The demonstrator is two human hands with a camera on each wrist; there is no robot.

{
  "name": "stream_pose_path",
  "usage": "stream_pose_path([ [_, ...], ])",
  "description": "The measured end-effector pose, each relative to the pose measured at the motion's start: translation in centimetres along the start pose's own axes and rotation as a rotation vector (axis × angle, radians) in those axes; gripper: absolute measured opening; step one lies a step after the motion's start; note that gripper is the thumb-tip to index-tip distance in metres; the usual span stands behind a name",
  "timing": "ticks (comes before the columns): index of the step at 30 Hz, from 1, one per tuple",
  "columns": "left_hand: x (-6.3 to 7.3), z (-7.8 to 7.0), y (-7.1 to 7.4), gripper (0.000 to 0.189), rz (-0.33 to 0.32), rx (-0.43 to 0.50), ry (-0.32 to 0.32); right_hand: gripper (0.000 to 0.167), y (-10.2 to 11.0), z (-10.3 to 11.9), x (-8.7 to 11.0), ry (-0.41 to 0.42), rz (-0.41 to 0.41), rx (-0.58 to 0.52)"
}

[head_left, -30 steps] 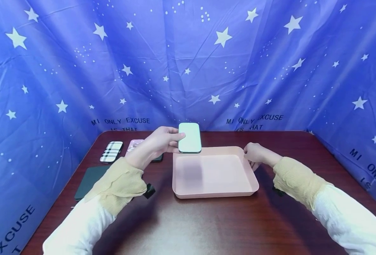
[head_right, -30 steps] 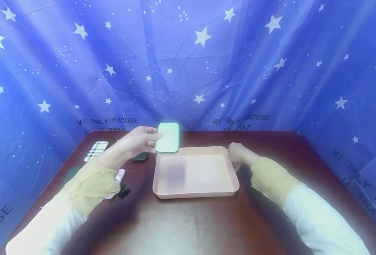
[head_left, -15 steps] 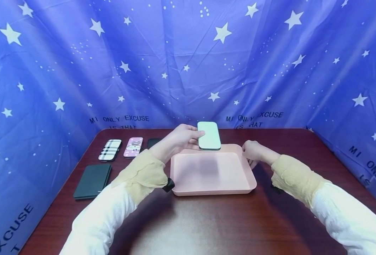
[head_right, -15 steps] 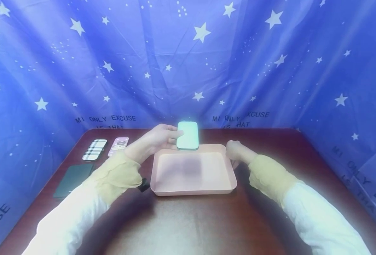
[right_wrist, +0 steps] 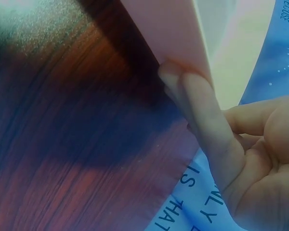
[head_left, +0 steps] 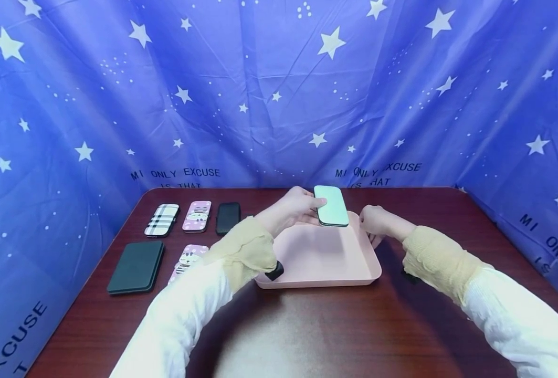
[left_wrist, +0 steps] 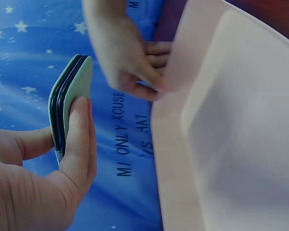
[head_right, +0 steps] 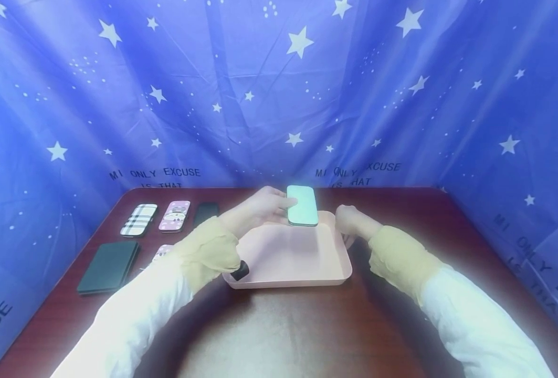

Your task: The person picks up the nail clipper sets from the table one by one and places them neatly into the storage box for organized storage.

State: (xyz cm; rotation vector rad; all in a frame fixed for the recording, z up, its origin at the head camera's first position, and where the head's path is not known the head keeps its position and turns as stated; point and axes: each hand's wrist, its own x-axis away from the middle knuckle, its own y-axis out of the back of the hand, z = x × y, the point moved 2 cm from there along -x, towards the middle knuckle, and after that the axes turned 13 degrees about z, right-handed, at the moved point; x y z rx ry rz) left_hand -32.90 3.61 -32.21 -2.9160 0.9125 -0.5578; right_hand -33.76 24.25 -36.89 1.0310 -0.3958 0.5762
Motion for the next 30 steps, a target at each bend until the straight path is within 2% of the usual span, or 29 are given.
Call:
stream_pose_path([
  [5,-1.3,1.1,-0.6,0.016,-0.015,-0.035,0.03,0.026,0.0,0.0,-0.1,0.005,0.003,-0.001],
  [14,-2.6,3.2,-1.8,0.026,-0.04,-0.124,0.049,0.028,0.1,-0.1,-0.2,0.006,-0.001,0.002],
  [20,-3.6,4.3,-2.7,0.013,-0.046,-0.203,0.082,0.029,0.2,-0.1,-0.1,0.003,0.003,-0.011],
  [30,-4.3,5.3,-3.9,0.009,0.039,-0.251,0.119,0.033,0.1,0.3,0.2,-0.007,0.016,0.015],
])
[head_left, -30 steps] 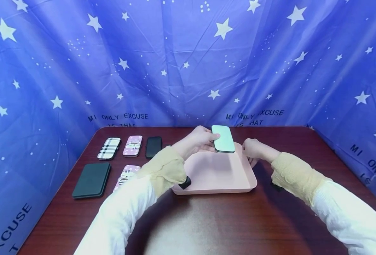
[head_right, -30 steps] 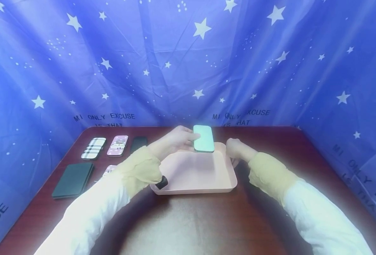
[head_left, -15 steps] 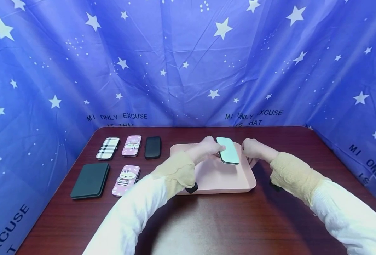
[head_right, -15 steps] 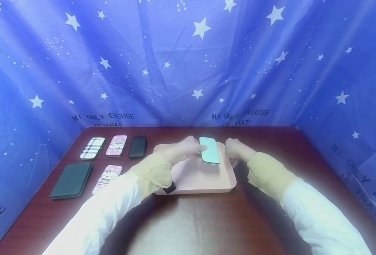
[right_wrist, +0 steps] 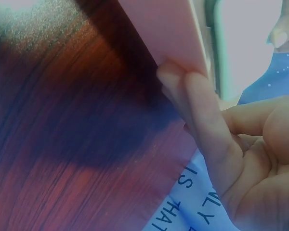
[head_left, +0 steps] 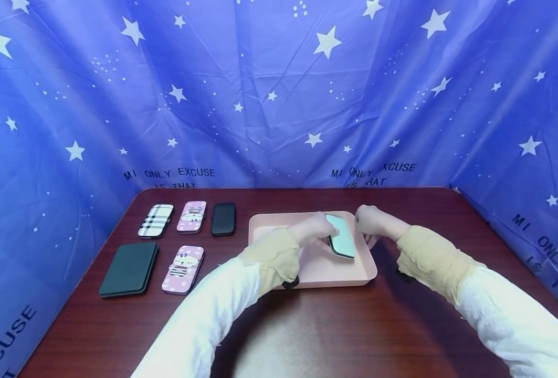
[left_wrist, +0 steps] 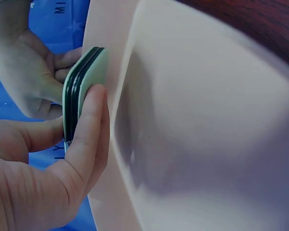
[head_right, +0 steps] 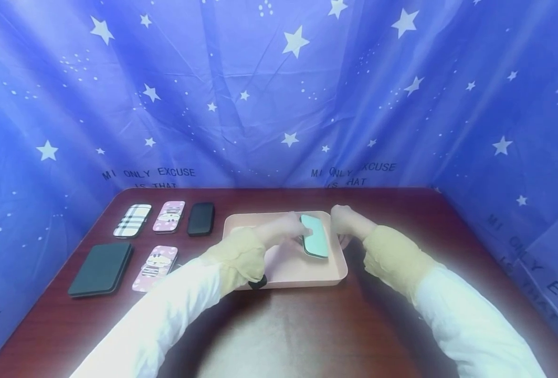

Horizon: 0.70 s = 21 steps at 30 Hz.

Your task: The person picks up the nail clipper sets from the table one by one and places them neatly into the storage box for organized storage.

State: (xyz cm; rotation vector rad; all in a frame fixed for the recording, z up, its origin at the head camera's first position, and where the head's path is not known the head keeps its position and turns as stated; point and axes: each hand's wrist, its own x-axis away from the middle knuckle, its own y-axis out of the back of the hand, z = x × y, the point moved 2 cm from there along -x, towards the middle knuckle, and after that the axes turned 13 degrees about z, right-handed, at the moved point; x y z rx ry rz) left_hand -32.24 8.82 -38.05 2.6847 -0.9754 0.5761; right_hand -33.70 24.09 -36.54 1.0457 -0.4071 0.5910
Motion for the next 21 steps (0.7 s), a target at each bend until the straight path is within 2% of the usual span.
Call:
stream_pose_path([
  [6,-0.5,0.2,-0.5,0.018,0.061,0.071,0.034,0.025,-0.1,0.0,-0.1,0.0,-0.015,0.003],
  [8,-0.6,0.2,-0.8,0.02,0.073,0.065,0.046,0.022,0.0,0.0,-0.1,0.005,-0.017,0.01],
  [21,-1.8,0.6,-1.7,0.019,0.071,0.082,0.079,0.027,0.0,0.0,-0.1,0.014,-0.017,0.032],
])
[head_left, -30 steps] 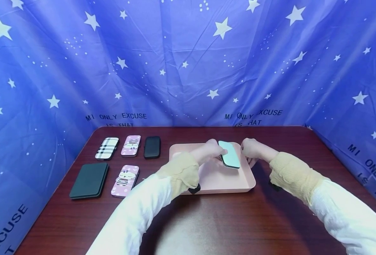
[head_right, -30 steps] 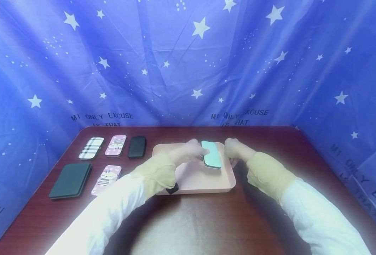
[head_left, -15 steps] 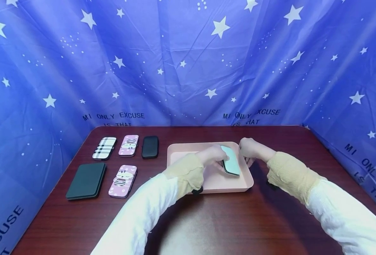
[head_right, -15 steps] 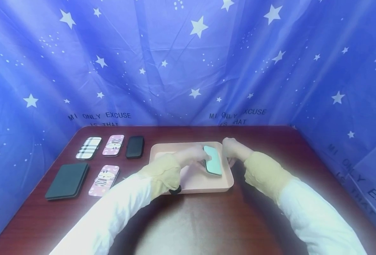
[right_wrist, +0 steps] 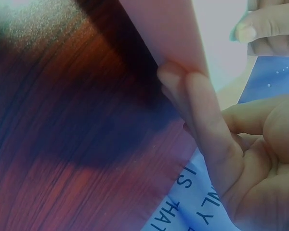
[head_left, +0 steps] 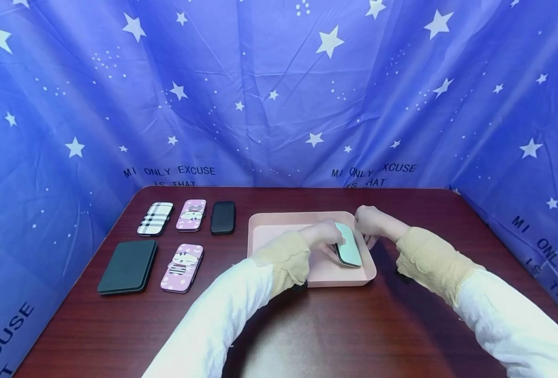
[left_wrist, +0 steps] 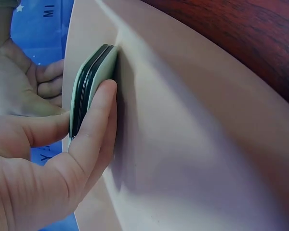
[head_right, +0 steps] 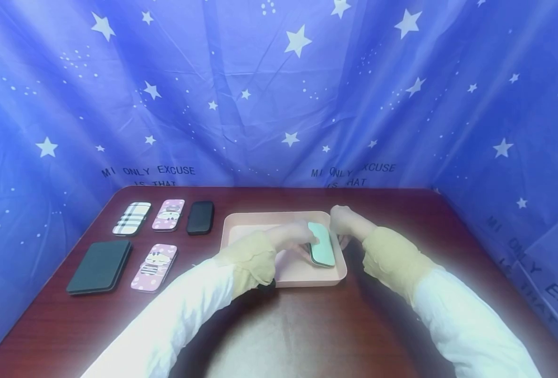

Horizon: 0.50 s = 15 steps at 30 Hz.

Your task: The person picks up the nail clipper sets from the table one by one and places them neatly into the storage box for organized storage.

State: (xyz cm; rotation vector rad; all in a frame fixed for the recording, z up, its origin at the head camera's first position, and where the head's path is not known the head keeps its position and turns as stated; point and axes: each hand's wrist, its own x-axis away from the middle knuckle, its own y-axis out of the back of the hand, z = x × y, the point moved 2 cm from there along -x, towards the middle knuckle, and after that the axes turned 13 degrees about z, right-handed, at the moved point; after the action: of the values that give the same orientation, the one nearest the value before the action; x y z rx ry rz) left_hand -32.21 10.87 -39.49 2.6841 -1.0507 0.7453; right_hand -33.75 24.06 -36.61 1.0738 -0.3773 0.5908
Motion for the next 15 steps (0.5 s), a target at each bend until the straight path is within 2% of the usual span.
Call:
stream_pose_path([
  [7,0.2,0.0,-0.2,0.021,0.012,0.025,0.007,0.026,-0.1,0.1,-0.1,-0.001,-0.012,0.019],
  [15,1.4,0.1,-0.6,0.007,-0.039,-0.085,0.01,0.026,-0.2,0.1,-0.1,-0.003,-0.008,0.039],
])
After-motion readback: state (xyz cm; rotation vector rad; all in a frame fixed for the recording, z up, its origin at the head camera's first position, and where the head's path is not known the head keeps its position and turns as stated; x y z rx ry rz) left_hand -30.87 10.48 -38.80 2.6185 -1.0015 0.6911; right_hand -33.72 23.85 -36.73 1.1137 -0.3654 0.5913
